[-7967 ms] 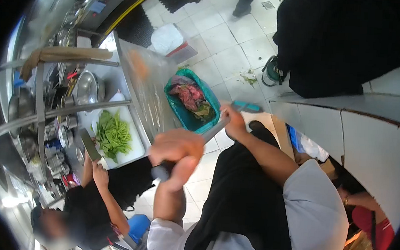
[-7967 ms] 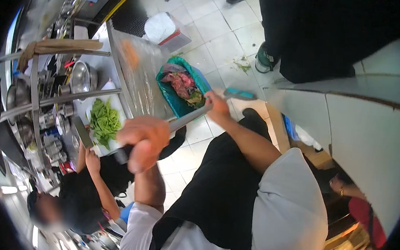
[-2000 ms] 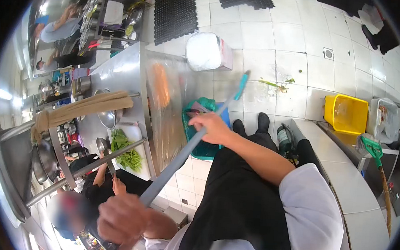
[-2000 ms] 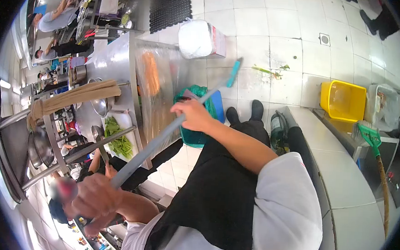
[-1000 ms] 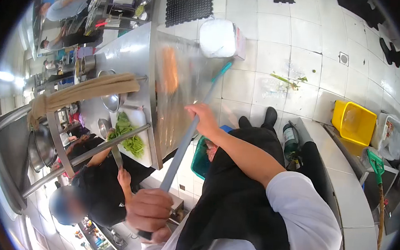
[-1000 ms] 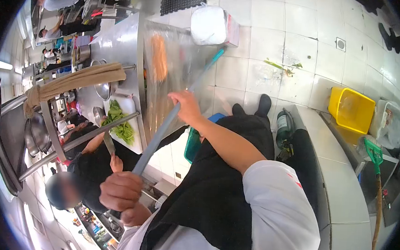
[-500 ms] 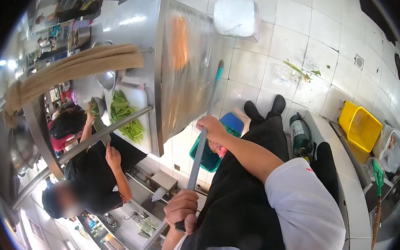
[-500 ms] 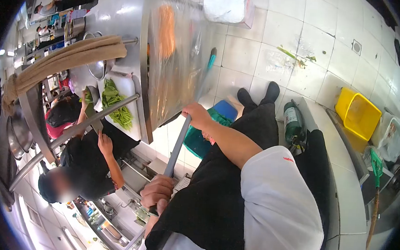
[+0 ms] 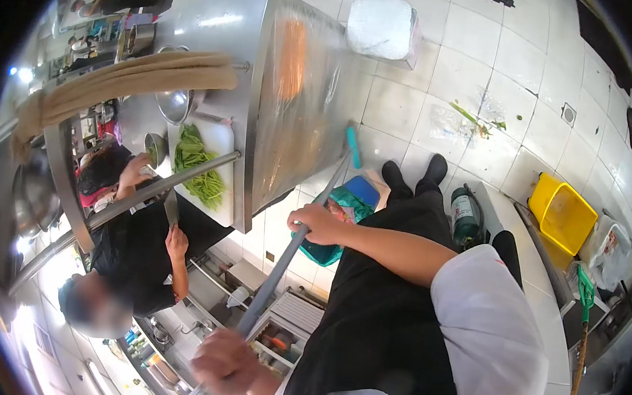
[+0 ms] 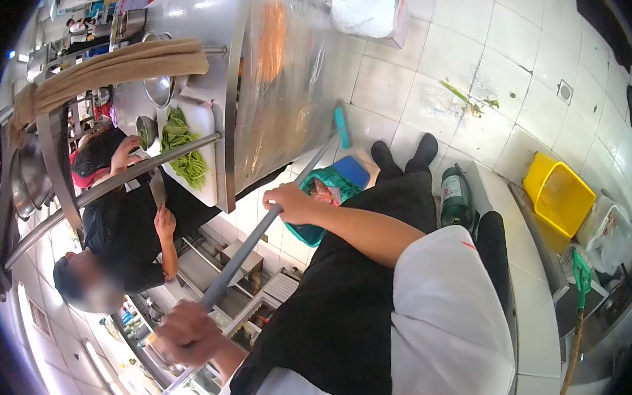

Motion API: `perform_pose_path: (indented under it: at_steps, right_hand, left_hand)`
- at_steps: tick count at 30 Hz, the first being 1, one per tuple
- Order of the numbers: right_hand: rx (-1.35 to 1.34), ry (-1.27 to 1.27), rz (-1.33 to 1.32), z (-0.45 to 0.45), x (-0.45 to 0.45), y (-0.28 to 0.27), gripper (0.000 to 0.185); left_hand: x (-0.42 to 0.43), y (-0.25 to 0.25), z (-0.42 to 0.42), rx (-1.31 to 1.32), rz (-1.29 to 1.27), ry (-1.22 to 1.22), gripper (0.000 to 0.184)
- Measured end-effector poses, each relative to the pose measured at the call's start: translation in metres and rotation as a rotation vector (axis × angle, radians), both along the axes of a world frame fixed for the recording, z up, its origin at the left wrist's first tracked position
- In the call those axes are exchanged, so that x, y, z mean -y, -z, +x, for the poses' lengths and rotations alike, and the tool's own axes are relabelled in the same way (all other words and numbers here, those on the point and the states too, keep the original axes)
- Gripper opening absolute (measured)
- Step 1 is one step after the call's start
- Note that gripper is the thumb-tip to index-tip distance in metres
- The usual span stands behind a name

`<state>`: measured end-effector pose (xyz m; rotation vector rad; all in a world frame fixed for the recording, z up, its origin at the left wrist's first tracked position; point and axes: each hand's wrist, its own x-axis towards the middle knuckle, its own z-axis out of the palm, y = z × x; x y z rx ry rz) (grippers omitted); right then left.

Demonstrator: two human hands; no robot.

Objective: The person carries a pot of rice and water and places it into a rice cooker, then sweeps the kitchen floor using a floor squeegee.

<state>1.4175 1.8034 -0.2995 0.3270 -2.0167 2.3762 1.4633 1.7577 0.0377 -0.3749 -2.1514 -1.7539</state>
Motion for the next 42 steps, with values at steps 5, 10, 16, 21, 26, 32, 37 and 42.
perform_pose_path:
  at_steps: [5,10,16,21,26,32,37,42]
  right_hand:
    - [-0.119,-0.093,-0.068,0.016,-0.023,0.095,0.019]
    - [0.062,-0.143,0.089,0.033,-0.110,0.054,0.023]
    - [0.058,0.045,0.044,0.022,-0.122,-0.002,0.025]
    - [0.037,0.118,-0.018,0.009,-0.104,0.014,0.025]
    - [0.068,-0.093,0.035,0.010,-0.119,0.033,0.025]
    - [0.316,-0.156,-0.048,0.048,-0.178,0.030,0.028]
    - [0.038,0.189,0.116,0.040,-0.168,-0.015,0.026]
    - [-0.070,0.335,0.101,-0.010,-0.159,-0.026,0.024]
  left_hand:
    - [-0.042,0.089,0.003,0.005,-0.542,0.466,0.033]
    - [-0.069,0.060,-0.002,-0.011,0.019,0.218,0.031]
    - [-0.079,0.005,-0.020,-0.117,-0.170,0.280,0.024]
    - [-0.095,0.023,-0.021,-0.083,-0.202,0.326,0.031]
    - [-0.106,0.051,-0.019,-0.045,-0.208,0.380,0.035]
    - [-0.126,0.045,-0.017,-0.016,-0.027,0.274,0.034]
    - [-0.109,-0.012,-0.031,-0.074,-0.083,0.319,0.033]
    - [-0.119,-0.007,-0.034,-0.137,-0.075,0.546,0.032]
